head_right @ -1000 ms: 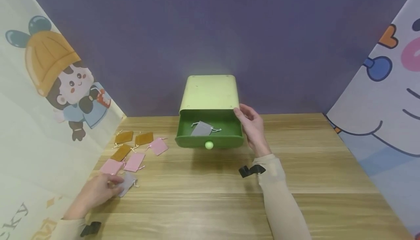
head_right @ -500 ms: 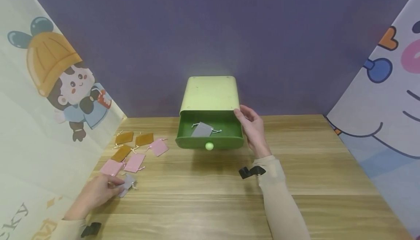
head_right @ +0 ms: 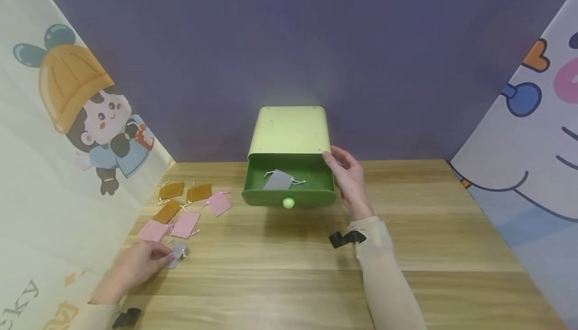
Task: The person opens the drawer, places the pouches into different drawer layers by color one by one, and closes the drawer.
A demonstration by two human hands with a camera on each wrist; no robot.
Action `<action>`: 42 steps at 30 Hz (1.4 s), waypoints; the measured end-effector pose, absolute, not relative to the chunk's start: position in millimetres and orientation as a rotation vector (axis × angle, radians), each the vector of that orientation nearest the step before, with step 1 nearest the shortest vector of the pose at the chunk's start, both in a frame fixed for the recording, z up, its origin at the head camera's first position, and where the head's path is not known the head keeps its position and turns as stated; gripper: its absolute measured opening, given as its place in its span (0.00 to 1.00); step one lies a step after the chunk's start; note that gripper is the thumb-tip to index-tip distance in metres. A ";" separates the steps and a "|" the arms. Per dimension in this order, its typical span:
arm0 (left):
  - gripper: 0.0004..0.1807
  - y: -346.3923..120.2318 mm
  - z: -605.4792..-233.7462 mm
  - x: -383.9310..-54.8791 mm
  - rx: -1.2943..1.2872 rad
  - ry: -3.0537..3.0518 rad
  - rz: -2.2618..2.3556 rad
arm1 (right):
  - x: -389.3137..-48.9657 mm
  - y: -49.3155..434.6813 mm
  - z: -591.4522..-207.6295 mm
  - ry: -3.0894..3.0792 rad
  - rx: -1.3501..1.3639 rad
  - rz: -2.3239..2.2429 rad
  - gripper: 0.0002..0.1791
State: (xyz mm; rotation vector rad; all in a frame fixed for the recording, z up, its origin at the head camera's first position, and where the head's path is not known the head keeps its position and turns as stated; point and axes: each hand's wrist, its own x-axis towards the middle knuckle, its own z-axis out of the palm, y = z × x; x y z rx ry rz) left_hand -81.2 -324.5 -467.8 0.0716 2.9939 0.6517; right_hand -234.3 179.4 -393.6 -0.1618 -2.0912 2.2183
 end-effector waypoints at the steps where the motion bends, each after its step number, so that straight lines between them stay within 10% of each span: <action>1: 0.02 -324.2 -469.3 -80.9 0.089 2.996 0.649 | -234.2 179.4 -393.8 -2.091 -0.165 2.220 0.37; 42: 0.09 -303.1 -440.9 -100.9 0.271 3.263 0.772 | -234.9 179.1 -393.9 -2.086 -0.169 2.219 0.37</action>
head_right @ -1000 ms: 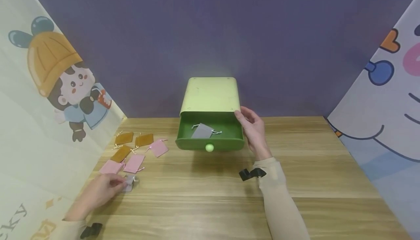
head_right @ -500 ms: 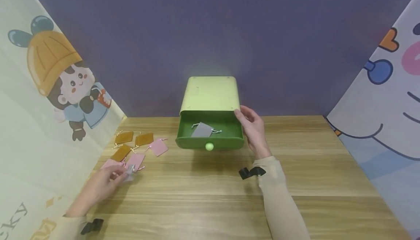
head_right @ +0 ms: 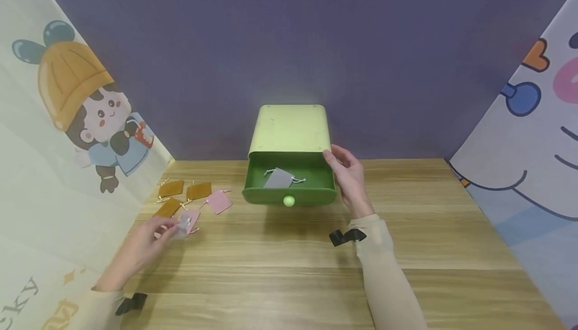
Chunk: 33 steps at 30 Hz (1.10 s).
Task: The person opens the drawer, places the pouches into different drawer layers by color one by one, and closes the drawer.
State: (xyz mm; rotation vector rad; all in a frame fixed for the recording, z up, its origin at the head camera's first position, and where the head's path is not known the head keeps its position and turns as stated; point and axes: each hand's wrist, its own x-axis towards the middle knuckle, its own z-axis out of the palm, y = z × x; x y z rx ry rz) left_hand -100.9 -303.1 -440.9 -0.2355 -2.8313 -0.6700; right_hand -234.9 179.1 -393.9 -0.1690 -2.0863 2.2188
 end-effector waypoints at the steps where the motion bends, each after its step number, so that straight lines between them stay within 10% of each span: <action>1: 0.09 -302.3 -439.8 -101.3 -0.237 -2.824 -0.663 | -235.0 178.8 -393.7 -2.085 -0.170 2.218 0.37; 33: 0.07 -266.6 -407.6 -114.9 -0.351 -2.617 -0.658 | -231.9 178.5 -391.0 -2.086 -0.193 2.241 0.38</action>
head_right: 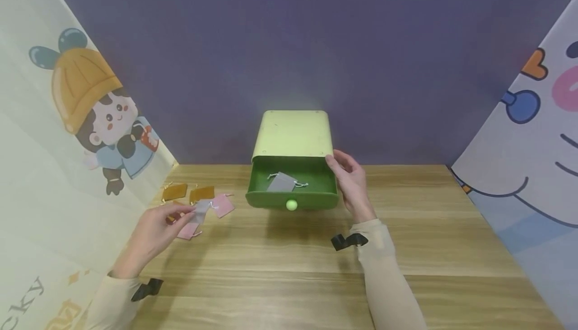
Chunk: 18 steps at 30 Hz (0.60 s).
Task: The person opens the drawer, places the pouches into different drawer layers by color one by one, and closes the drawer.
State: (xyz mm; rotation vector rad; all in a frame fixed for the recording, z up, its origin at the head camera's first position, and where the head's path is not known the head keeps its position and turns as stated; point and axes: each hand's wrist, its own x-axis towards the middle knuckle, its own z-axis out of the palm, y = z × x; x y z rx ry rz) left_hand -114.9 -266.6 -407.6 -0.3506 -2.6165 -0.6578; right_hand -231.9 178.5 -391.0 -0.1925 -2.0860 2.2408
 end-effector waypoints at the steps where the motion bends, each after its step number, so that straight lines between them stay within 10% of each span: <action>1: 0.07 -266.2 -407.0 -115.2 -0.357 -2.612 -0.657 | -232.2 178.4 -391.4 -2.086 -0.193 2.238 0.38; 18: 0.07 -255.5 -395.9 -120.3 -0.372 -2.565 -0.663 | -231.2 178.9 -391.0 -2.087 -0.178 2.231 0.38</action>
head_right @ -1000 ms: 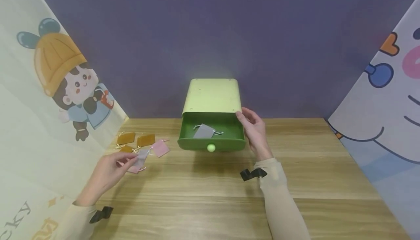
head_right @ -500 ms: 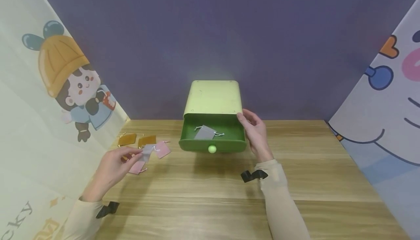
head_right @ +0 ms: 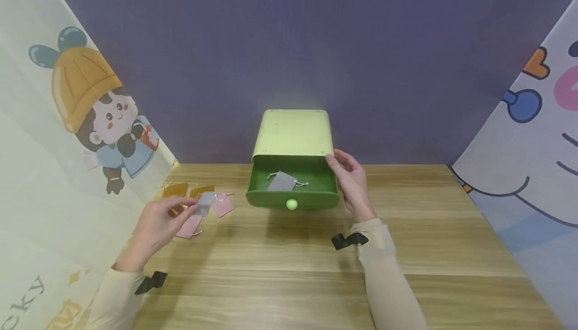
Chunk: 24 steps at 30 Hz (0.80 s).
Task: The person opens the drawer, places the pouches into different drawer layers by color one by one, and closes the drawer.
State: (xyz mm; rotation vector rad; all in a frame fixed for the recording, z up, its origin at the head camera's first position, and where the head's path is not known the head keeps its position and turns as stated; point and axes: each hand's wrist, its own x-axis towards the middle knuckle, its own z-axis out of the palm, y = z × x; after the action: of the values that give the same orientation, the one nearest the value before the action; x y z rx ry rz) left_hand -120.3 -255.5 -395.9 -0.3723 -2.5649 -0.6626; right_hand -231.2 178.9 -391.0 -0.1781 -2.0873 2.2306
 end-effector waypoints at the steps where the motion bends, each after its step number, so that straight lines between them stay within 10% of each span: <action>1: 0.07 -254.7 -395.1 -120.6 -0.379 -2.561 -0.659 | -230.8 178.8 -390.6 -2.095 -0.173 2.225 0.38; 24: 0.06 -233.6 -377.6 -129.4 -0.486 -2.478 -0.716 | -231.3 178.3 -391.4 -2.095 -0.173 2.220 0.38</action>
State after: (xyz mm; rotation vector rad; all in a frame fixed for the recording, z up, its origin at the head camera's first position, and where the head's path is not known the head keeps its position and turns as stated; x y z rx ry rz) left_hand -129.4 -233.6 -377.6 -0.4861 -2.4776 -0.7161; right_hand -231.3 178.3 -391.4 -0.1726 -2.0947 2.2199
